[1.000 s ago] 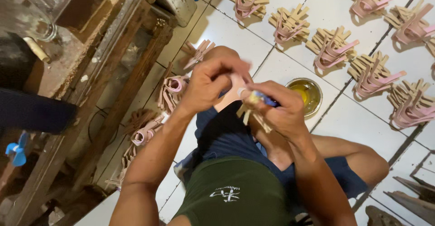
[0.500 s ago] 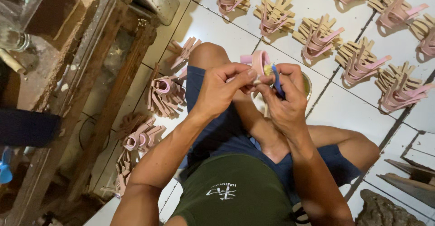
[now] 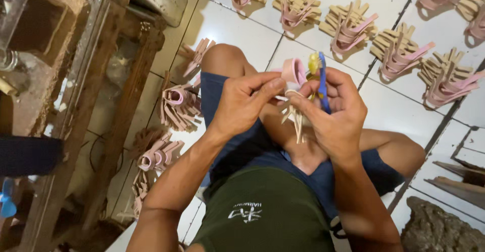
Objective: The person sits on the floor and assembles small craft items by applying a yellow liquid from a metal bowl to wooden sticks attached to pink plastic bases using a toothbrush. They repeatedly dip the toothbrush into the bowl, brush the liquid onto the sticks, and place the finished items on the floor.
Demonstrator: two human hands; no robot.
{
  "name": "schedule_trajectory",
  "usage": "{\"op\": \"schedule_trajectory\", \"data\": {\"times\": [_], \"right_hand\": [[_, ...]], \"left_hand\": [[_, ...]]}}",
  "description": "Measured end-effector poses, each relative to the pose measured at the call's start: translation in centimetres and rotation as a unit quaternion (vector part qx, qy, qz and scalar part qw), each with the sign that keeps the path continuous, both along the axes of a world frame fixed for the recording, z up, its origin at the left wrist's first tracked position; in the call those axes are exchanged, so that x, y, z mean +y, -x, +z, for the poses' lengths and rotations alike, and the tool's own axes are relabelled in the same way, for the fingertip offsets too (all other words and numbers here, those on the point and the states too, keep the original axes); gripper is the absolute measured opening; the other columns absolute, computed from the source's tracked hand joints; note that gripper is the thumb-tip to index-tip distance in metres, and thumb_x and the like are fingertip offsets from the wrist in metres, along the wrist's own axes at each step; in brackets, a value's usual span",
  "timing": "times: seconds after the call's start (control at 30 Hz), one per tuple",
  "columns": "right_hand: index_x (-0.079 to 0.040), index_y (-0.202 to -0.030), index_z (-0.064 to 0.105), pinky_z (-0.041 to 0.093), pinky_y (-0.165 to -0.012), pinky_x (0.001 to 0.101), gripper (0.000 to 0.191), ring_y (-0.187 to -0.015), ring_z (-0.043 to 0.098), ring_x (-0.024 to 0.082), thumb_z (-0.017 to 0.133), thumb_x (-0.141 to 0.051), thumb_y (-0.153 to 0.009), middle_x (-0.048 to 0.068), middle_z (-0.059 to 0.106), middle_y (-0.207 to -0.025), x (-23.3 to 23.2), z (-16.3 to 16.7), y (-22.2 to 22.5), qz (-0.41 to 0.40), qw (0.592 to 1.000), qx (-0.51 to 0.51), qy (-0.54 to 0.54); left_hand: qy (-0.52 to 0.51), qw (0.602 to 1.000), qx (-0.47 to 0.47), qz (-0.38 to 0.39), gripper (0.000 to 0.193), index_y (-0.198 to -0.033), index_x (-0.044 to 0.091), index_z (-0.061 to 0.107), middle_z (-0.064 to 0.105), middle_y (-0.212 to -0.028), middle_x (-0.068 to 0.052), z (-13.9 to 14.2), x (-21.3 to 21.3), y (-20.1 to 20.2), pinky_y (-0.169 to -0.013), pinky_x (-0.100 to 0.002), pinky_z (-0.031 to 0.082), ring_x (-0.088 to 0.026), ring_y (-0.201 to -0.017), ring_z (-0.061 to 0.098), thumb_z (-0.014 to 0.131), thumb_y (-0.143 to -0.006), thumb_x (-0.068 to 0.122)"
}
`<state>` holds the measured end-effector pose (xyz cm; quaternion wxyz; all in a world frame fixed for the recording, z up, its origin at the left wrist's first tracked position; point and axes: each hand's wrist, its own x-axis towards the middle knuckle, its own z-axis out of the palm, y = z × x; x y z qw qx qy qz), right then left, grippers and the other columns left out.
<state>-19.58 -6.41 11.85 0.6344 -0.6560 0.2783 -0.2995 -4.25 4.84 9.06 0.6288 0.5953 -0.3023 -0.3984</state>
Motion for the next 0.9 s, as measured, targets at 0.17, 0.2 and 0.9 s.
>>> {"op": "schedule_trajectory", "data": {"times": [0.17,0.2,0.9], "right_hand": [[0.003,-0.133,0.052,0.057,-0.083,0.0214,0.053,-0.095,0.065,0.008,0.080,0.007,-0.089,0.007,0.067,-0.105,0.2,-0.6,0.1,-0.015,0.999,-0.008,-0.030],[0.004,-0.135,0.052,0.057,-0.083,0.0217,0.054,-0.095,0.065,0.008,0.080,0.008,-0.089,0.007,0.067,-0.105,0.2,-0.8,0.1,-0.018,0.999,-0.006,-0.031],[0.001,-0.121,0.069,0.050,-0.071,0.0172,0.037,-0.078,0.056,0.001,0.077,-0.018,-0.090,0.003,0.069,-0.119,-1.5,-2.1,2.7,0.003,0.996,-0.088,-0.021]], "left_hand": [[0.002,0.999,0.004,-0.033,0.028,-0.120,-0.003,0.073,0.077,-0.094,-0.004,0.7,-0.1,0.0,-0.077,-0.022,0.059,-0.006,-0.085,0.070,0.065,-0.105,0.018],[0.005,0.999,0.005,-0.035,0.028,-0.120,-0.004,0.073,0.076,-0.094,-0.004,0.8,-0.1,0.0,-0.077,-0.022,0.058,-0.006,-0.085,0.068,0.065,-0.105,0.018],[0.025,0.979,0.174,-0.102,0.020,-0.111,-0.006,0.073,0.076,-0.095,-0.010,-0.5,1.7,0.9,-0.074,-0.026,0.059,-0.013,-0.083,0.072,0.078,-0.096,0.005]]}}
